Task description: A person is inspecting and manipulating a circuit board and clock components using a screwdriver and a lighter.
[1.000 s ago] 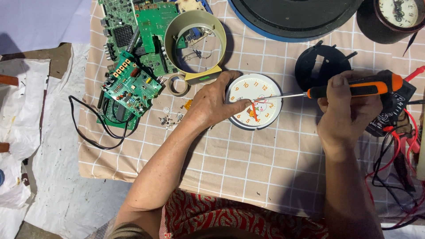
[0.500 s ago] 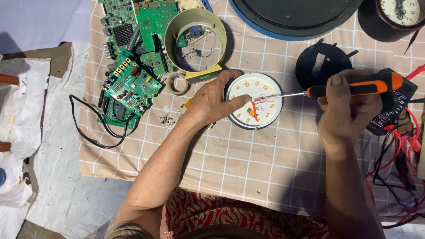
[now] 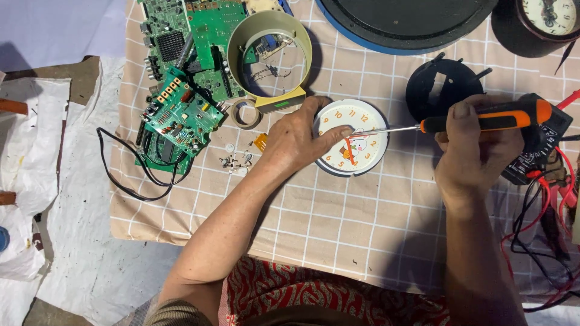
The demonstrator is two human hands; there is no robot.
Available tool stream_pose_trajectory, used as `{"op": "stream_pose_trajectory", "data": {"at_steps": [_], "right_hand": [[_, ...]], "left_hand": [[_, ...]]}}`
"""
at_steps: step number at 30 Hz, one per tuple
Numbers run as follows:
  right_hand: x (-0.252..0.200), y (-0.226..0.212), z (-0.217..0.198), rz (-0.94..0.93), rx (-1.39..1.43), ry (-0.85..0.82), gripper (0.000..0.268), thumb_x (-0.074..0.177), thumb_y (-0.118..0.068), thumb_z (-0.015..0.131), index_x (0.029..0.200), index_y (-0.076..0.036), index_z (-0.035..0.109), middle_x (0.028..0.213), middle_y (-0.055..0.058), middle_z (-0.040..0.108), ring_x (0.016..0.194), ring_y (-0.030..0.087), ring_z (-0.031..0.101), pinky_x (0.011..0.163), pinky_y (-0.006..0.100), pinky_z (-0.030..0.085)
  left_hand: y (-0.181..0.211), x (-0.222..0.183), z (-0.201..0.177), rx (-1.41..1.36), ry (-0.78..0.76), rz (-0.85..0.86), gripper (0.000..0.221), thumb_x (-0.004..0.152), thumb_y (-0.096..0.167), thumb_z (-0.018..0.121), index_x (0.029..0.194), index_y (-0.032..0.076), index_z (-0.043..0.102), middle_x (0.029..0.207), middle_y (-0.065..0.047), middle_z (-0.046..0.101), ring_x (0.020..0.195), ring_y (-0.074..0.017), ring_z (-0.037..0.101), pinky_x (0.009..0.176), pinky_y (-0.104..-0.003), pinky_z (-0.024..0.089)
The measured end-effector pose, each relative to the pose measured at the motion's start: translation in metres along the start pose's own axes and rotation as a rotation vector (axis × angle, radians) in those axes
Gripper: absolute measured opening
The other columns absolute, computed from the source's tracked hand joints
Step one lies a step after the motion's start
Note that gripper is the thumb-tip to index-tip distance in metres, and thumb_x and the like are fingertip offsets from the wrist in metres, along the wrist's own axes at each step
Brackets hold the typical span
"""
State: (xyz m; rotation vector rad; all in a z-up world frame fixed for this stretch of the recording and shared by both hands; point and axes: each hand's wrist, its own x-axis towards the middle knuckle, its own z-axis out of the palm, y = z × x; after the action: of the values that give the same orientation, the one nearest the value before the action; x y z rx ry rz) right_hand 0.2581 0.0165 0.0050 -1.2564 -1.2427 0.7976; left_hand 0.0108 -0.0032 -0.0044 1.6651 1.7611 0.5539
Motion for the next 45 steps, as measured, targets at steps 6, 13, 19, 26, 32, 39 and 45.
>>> {"op": "stream_pose_trajectory", "data": {"at_steps": [6, 13, 19, 26, 32, 39, 45], "right_hand": [[0.0, 0.006, -0.001, -0.003, 0.001, 0.003, 0.021, 0.105, -0.029, 0.062, 0.109, -0.01, 0.056, 0.082, 0.002, 0.052, 0.064, 0.008, 0.049, 0.058, 0.021, 0.048], [0.0, 0.003, 0.001, 0.005, 0.005, 0.021, 0.016, 0.103, -0.025, 0.061, 0.106, -0.01, 0.058, 0.081, 0.0, 0.052, 0.063, 0.007, 0.049, 0.056, 0.02, 0.048], [0.0, 0.007, 0.0, -0.02, -0.025, 0.019, 0.017, 0.104, -0.025, 0.061, 0.109, -0.009, 0.058, 0.083, 0.001, 0.053, 0.064, 0.008, 0.051, 0.057, 0.021, 0.05], [0.0, 0.003, 0.002, 0.031, -0.009, 0.039, 0.016, 0.103, -0.024, 0.061, 0.109, -0.01, 0.057, 0.082, 0.001, 0.055, 0.063, 0.008, 0.053, 0.058, 0.021, 0.05], [0.001, 0.001, 0.003, 0.044, -0.007, 0.058, 0.015, 0.102, -0.025, 0.06, 0.107, -0.011, 0.059, 0.084, -0.001, 0.053, 0.065, 0.007, 0.05, 0.057, 0.02, 0.049], [0.007, 0.014, 0.001, -0.001, 0.16, 0.074, 0.017, 0.105, -0.027, 0.064, 0.103, -0.012, 0.055, 0.082, -0.001, 0.047, 0.067, 0.007, 0.041, 0.054, 0.025, 0.035], [0.009, 0.014, 0.002, 0.0, 0.195, 0.09, 0.021, 0.106, -0.023, 0.065, 0.094, -0.014, 0.05, 0.078, -0.003, 0.044, 0.066, 0.006, 0.036, 0.052, 0.024, 0.03]], "left_hand": [[-0.001, 0.0, 0.0, 0.001, -0.014, -0.012, 0.07, 0.082, 0.067, 0.06, 0.131, 0.016, 0.052, 0.107, -0.006, 0.079, 0.091, -0.0287, 0.076, 0.065, -0.047, 0.056], [0.002, 0.0, -0.002, -0.013, -0.027, -0.037, 0.07, 0.079, 0.068, 0.063, 0.13, 0.02, 0.053, 0.107, -0.003, 0.079, 0.094, -0.027, 0.075, 0.071, -0.045, 0.055], [0.001, 0.001, -0.001, -0.013, -0.021, -0.032, 0.071, 0.076, 0.069, 0.066, 0.128, 0.021, 0.055, 0.106, -0.001, 0.079, 0.094, -0.0253, 0.075, 0.072, -0.044, 0.055], [-0.004, 0.004, 0.004, -0.028, -0.003, -0.006, 0.069, 0.076, 0.064, 0.072, 0.127, 0.022, 0.054, 0.103, 0.001, 0.079, 0.088, -0.0204, 0.075, 0.067, -0.041, 0.055], [0.0, 0.003, 0.002, -0.049, -0.016, -0.027, 0.068, 0.074, 0.064, 0.072, 0.124, 0.023, 0.055, 0.107, 0.002, 0.078, 0.093, -0.0206, 0.075, 0.072, -0.041, 0.055], [-0.001, 0.004, 0.002, -0.025, -0.025, -0.039, 0.07, 0.073, 0.067, 0.072, 0.125, 0.022, 0.055, 0.107, 0.001, 0.078, 0.093, -0.0214, 0.074, 0.071, -0.042, 0.055], [-0.003, 0.004, -0.001, -0.041, -0.033, -0.022, 0.069, 0.075, 0.068, 0.068, 0.124, 0.022, 0.055, 0.107, 0.002, 0.077, 0.094, -0.022, 0.073, 0.071, -0.042, 0.053]]}}
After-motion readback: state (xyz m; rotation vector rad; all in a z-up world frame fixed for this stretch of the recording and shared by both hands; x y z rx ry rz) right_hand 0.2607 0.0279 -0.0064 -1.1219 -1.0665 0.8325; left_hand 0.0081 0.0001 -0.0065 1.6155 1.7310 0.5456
